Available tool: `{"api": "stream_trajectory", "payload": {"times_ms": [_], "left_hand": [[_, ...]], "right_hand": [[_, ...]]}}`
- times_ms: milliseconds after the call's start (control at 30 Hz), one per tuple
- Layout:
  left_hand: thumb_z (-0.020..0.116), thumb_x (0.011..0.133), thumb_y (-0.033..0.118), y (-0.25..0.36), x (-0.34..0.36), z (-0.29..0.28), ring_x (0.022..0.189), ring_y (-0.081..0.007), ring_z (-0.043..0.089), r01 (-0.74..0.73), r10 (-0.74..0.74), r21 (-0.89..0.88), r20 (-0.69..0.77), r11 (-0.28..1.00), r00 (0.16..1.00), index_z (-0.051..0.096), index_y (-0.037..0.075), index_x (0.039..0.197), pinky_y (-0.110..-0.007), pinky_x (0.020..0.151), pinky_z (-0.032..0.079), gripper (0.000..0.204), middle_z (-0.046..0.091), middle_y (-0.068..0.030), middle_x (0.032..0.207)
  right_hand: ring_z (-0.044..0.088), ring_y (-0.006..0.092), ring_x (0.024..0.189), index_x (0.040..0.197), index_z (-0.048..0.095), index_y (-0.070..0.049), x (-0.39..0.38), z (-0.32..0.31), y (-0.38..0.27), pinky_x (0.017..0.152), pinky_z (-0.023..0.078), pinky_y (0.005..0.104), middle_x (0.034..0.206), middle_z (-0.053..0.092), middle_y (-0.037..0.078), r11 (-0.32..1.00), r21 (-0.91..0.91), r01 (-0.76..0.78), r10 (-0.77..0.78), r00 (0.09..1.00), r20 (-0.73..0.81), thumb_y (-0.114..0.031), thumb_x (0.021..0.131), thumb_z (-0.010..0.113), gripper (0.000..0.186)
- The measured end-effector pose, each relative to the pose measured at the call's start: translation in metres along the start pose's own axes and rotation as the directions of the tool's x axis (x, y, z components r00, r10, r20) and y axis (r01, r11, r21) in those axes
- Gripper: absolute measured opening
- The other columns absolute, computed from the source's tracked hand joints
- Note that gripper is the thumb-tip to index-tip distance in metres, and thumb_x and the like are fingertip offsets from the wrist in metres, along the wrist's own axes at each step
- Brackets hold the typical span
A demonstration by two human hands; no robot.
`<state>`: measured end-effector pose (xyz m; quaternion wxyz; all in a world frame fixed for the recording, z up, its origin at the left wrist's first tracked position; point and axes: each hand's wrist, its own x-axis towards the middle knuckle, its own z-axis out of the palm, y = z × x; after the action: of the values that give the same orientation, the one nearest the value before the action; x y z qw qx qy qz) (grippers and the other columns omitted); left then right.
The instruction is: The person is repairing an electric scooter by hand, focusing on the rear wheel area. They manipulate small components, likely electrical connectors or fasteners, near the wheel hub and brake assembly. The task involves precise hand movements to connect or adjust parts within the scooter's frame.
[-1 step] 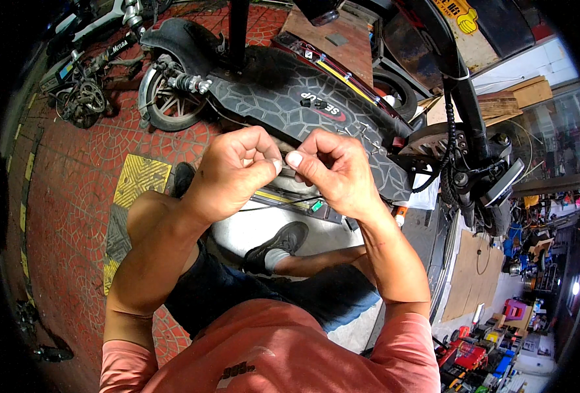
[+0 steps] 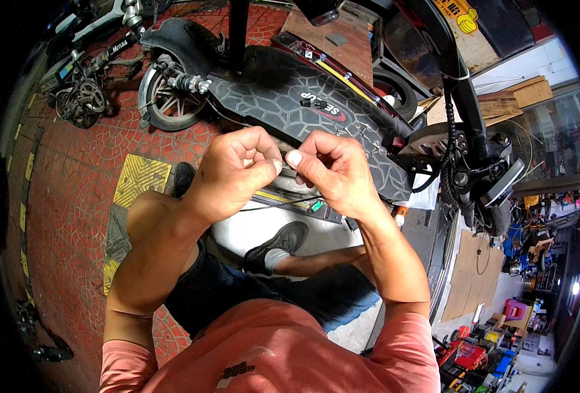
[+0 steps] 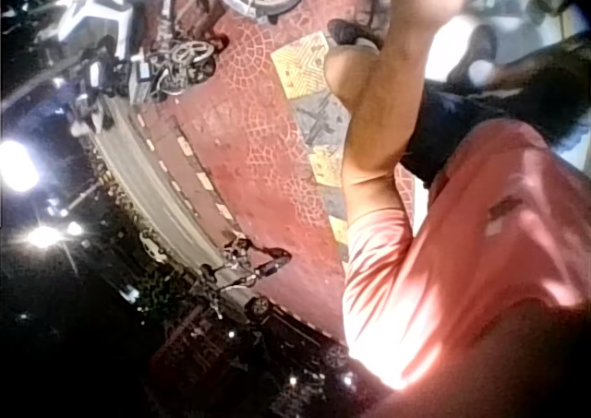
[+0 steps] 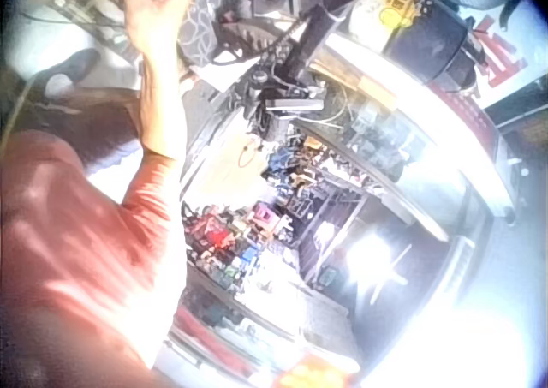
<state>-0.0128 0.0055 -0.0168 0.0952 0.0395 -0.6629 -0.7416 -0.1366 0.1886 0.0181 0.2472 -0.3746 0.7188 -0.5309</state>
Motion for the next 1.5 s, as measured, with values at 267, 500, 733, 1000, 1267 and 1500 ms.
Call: {"api": "stream_trajectory", "payload": {"times_ms": [267, 500, 733, 1000, 1267, 1500], "left_hand": [[0.070, 0.098, 0.004, -0.002, 0.002, 0.000, 0.069, -0.0010, 0.052, 0.052, -0.052, -0.018, 0.005, 0.998, 0.999, 0.068, 0.001, 0.099, -0.022, 0.058, 0.039, 0.003, 0.064, 0.0025, 0.079], [0.070, 0.098, 0.013, 0.003, 0.009, -0.005, 0.057, -0.0030, 0.049, 0.246, -0.231, -0.303, 0.085, 0.921, 0.969, 0.070, 0.002, 0.100, -0.020, 0.050, 0.036, 0.012, 0.065, -0.0014, 0.079], [0.071, 0.098, 0.012, 0.008, 0.013, -0.010, 0.052, -0.0040, 0.046, 0.377, -0.355, -0.413, 0.133, 0.829, 0.926, 0.069, 0.000, 0.099, -0.021, 0.044, 0.035, 0.012, 0.064, -0.0048, 0.078], [0.070, 0.099, 0.013, 0.012, 0.014, -0.017, 0.049, -0.0056, 0.045, 0.468, -0.429, -0.406, 0.187, 0.785, 0.883, 0.070, 0.000, 0.100, -0.023, 0.043, 0.037, 0.014, 0.062, -0.0044, 0.076], [0.066, 0.104, 0.017, 0.007, 0.018, -0.019, 0.045, -0.0068, 0.044, 0.531, -0.457, -0.449, 0.270, 0.719, 0.847, 0.069, 0.000, 0.103, -0.028, 0.044, 0.043, 0.017, 0.061, -0.0037, 0.076], [0.064, 0.106, 0.019, 0.009, 0.023, -0.018, 0.046, -0.0068, 0.046, 0.547, -0.477, -0.407, 0.268, 0.731, 0.837, 0.069, 0.000, 0.105, -0.028, 0.046, 0.045, 0.019, 0.060, -0.0028, 0.074]], "right_hand": [[0.059, 0.0059, 0.066, 0.087, 0.071, -0.003, 0.000, 0.001, 0.004, 0.060, 0.046, 0.0252, 0.073, 0.069, 0.000, 0.988, 0.074, -0.137, 0.137, 0.991, 0.011, -0.021, 0.106, 0.074, 0.027], [0.066, 0.0092, 0.079, 0.108, 0.074, 0.003, 0.007, -0.005, 0.004, 0.074, 0.055, 0.0247, 0.093, 0.074, 0.005, 0.949, 0.302, -0.087, 0.076, 0.996, 0.049, -0.009, 0.101, 0.078, 0.014], [0.068, 0.0116, 0.079, 0.105, 0.075, 0.004, 0.021, -0.015, -0.001, 0.075, 0.056, 0.0258, 0.090, 0.075, 0.006, 0.974, 0.209, -0.084, 0.059, 0.991, 0.122, -0.009, 0.101, 0.076, 0.013], [0.063, 0.0105, 0.070, 0.094, 0.074, 0.001, 0.031, -0.020, 0.002, 0.065, 0.050, 0.0258, 0.080, 0.072, 0.005, 0.969, 0.174, -0.175, 0.135, 0.967, 0.216, -0.017, 0.102, 0.076, 0.020], [0.057, 0.0097, 0.059, 0.087, 0.071, 0.000, 0.044, -0.022, 0.005, 0.055, 0.042, 0.0239, 0.070, 0.064, 0.003, 0.875, 0.308, -0.373, 0.259, 0.899, 0.352, -0.018, 0.100, 0.076, 0.023], [0.049, 0.0067, 0.051, 0.082, 0.070, -0.004, 0.056, -0.030, 0.013, 0.048, 0.033, 0.0231, 0.066, 0.062, 0.002, 0.857, 0.296, -0.422, 0.273, 0.858, 0.435, -0.022, 0.101, 0.076, 0.027]]}}
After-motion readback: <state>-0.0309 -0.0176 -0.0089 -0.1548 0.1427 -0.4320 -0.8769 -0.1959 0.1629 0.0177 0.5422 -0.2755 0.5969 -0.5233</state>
